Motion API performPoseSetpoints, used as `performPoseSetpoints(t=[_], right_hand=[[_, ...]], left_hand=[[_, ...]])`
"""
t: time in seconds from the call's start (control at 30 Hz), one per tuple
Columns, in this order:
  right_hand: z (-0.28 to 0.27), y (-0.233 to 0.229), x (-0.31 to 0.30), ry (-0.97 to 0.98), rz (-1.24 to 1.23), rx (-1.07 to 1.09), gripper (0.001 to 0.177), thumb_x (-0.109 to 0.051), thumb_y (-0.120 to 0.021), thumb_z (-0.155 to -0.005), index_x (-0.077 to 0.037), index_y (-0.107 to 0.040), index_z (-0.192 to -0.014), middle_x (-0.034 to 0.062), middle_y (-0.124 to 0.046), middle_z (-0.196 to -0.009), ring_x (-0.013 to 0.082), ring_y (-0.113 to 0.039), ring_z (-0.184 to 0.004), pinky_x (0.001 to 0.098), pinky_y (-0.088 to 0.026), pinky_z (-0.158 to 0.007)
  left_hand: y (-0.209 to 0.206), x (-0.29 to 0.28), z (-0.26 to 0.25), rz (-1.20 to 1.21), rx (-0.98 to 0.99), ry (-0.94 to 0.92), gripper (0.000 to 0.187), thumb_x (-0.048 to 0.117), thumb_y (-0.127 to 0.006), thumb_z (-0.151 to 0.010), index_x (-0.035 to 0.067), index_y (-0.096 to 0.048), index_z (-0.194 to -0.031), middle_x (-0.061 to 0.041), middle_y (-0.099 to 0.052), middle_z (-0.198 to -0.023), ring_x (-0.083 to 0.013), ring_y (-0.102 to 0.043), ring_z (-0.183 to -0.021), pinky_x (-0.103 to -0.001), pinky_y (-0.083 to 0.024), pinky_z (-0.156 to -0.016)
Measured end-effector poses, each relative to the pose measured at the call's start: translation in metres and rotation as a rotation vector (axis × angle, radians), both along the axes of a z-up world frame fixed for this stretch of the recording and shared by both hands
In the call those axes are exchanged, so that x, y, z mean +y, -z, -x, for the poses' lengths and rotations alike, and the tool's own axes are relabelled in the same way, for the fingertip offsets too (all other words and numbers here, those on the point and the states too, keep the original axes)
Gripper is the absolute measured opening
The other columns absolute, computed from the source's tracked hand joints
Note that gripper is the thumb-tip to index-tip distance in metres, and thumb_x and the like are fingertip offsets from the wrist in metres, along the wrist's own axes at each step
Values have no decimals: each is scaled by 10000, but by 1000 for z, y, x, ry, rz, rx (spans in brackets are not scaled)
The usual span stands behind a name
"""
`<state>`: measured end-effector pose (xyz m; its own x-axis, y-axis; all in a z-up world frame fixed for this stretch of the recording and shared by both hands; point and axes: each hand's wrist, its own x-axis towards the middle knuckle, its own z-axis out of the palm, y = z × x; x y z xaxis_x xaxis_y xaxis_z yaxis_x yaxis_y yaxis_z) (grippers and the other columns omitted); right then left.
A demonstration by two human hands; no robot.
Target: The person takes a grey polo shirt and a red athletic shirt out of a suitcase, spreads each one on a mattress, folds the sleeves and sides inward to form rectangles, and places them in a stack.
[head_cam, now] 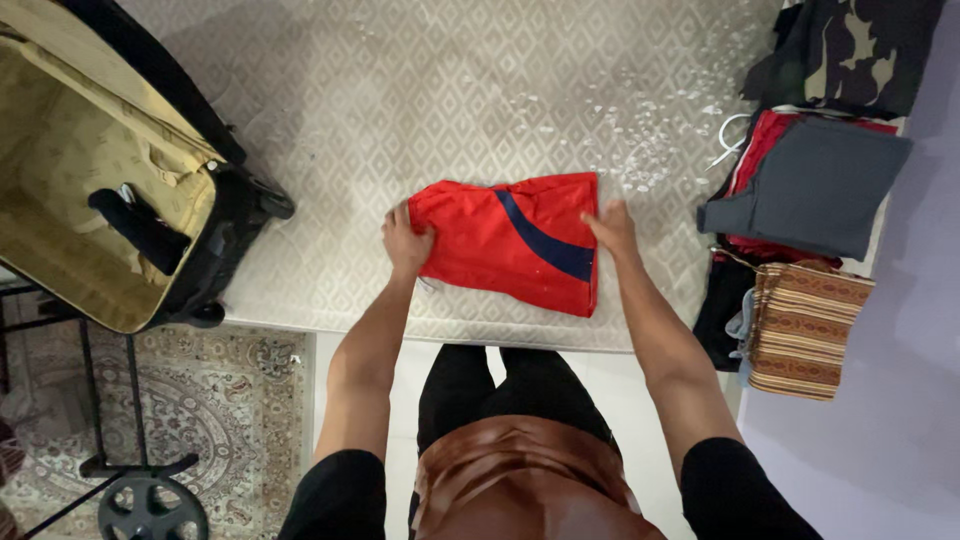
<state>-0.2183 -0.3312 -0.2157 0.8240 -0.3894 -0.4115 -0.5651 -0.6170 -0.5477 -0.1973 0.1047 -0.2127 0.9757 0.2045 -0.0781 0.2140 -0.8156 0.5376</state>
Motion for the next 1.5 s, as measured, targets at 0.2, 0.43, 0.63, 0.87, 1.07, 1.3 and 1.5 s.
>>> performPoseSetpoints(t=[0.2, 0.43, 0.63, 0.87, 1.07, 1.3, 1.5], right_hand=[[-41, 21, 34, -36, 72, -357, 926, -316, -977, -720, 15, -473, -1422, 271, -584, -1353, 441, -560, -1245, 461, -441, -1039], [-65, 27, 22, 60, -2, -53, 598, -304, -906, -725, 9, -672, -1177, 244, -704, -1125, 371, -684, -1072, 435, -524, -916], [-102, 24, -12, 35, 31, -341, 290, -243, -876, -778, -6, -722, -844, 197, -710, -811, 352, -695, -770, 453, -531, -701], [-157, 17, -18, 186, -4, -656, 334, -142, -787, -923, 3, -618, -1172, 224, -644, -1122, 372, -635, -1051, 443, -504, -924], [-134, 27, -13, 241, 77, -576, 605, -267, -764, -974, 55, -489, -1405, 287, -517, -1412, 436, -491, -1342, 466, -402, -1155], [-57, 33, 12, 225, 199, -123, 707, -436, -856, -775, 72, -620, -1207, 301, -629, -1222, 461, -576, -1177, 511, -445, -1029], [-50, 31, 2, 40, 144, -31, 404, -374, -823, -875, 1, -718, -982, 239, -714, -1003, 427, -684, -983, 500, -525, -911]], left_hand=[[8, -20, -56, -185, 104, 340, 764, 240, -772, -736, 128, -509, -1444, -161, -555, -1423, -385, -427, -1373, -537, -343, -1122], [10, -27, -87, -371, 500, 458, 407, 317, -710, -870, 122, -721, -1227, -133, -669, -1361, -324, -588, -1337, -485, -427, -1158], [-14, -17, -125, -338, 343, 355, 291, 233, -654, -887, 126, -728, -1147, -157, -633, -1259, -382, -657, -1091, -562, -422, -1019], [-47, -40, -175, -311, -39, 190, 327, 218, -632, -978, 143, -651, -1296, -113, -626, -1254, -335, -559, -1220, -548, -422, -1025], [-56, -55, -151, -123, 13, 190, 611, 233, -740, -896, 180, -482, -1446, -164, -503, -1400, -377, -478, -1295, -546, -407, -1030], [-30, -55, -91, 12, 279, -116, 868, 334, -810, -781, 116, -358, -1489, -223, -476, -1409, -428, -456, -1321, -521, -428, -1061], [29, -25, -90, 116, 288, -123, 491, 327, -777, -823, 59, -643, -1212, -209, -712, -1116, -396, -672, -1087, -480, -532, -947]])
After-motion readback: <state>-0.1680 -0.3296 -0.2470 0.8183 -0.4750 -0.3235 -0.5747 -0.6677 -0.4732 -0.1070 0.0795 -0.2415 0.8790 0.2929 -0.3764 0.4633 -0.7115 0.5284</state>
